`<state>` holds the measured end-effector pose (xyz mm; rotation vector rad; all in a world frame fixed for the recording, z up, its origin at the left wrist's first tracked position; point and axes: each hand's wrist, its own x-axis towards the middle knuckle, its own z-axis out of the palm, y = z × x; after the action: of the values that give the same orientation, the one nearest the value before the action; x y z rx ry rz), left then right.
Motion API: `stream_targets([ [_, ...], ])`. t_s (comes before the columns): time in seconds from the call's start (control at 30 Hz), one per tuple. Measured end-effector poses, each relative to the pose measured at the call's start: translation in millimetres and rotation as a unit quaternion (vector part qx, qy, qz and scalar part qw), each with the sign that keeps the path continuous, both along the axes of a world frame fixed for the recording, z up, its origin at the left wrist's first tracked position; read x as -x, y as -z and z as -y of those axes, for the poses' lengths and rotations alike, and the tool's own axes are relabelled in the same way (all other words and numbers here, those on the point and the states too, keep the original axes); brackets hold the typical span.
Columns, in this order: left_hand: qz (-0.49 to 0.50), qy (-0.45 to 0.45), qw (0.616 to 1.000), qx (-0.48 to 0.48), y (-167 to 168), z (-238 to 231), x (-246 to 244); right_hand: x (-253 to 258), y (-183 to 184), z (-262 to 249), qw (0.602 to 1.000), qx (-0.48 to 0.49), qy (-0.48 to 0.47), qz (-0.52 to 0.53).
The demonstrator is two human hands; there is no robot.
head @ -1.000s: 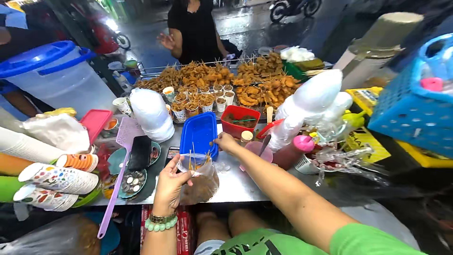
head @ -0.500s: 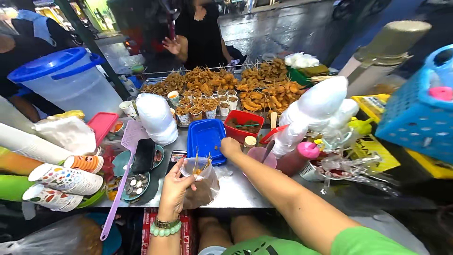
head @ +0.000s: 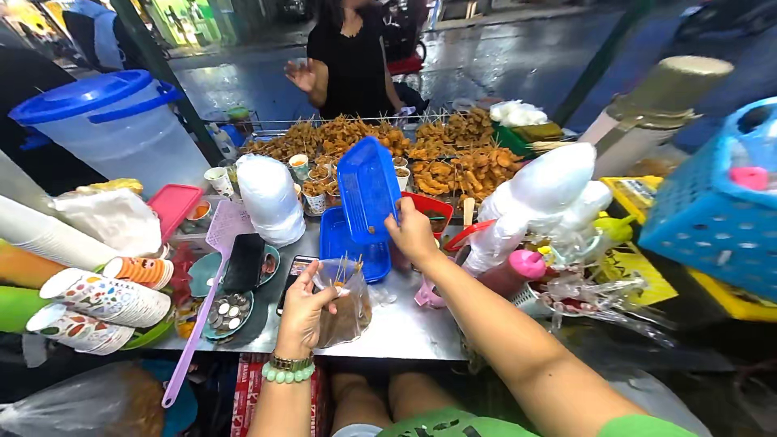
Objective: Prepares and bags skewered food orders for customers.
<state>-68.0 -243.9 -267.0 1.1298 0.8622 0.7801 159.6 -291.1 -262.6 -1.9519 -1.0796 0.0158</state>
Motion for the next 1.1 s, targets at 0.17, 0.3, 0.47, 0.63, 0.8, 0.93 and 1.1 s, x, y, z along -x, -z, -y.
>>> stream_targets([
  [0.17,-0.003,-0.003,1.000,0.006,-5,-1,-5,21,6,15,0.960,-0.210,-0.040,0.183],
  [0.3,0.000,-0.003,1.000,0.000,-2,-3,-6,40,26,24,0.897,-0.280,-0.153,0.306],
  [0.47,0.003,-0.005,1.000,-0.006,-1,-5,-3,43,37,28,0.850,-0.336,-0.195,0.355],
  [0.63,0.000,-0.007,1.000,-0.003,-1,-3,-2,36,41,25,0.848,-0.370,-0.167,0.341],
  [0.8,0.004,-0.006,1.000,-0.002,0,-1,-2,37,39,29,0.859,-0.388,-0.161,0.291],
  [0.93,-0.001,-0.012,1.000,-0.020,2,4,4,28,38,23,0.900,-0.349,-0.060,0.255],
  [1.1,0.029,-0.113,0.991,-0.069,-9,30,12,10,25,18,0.998,-0.044,-0.028,0.043],
])
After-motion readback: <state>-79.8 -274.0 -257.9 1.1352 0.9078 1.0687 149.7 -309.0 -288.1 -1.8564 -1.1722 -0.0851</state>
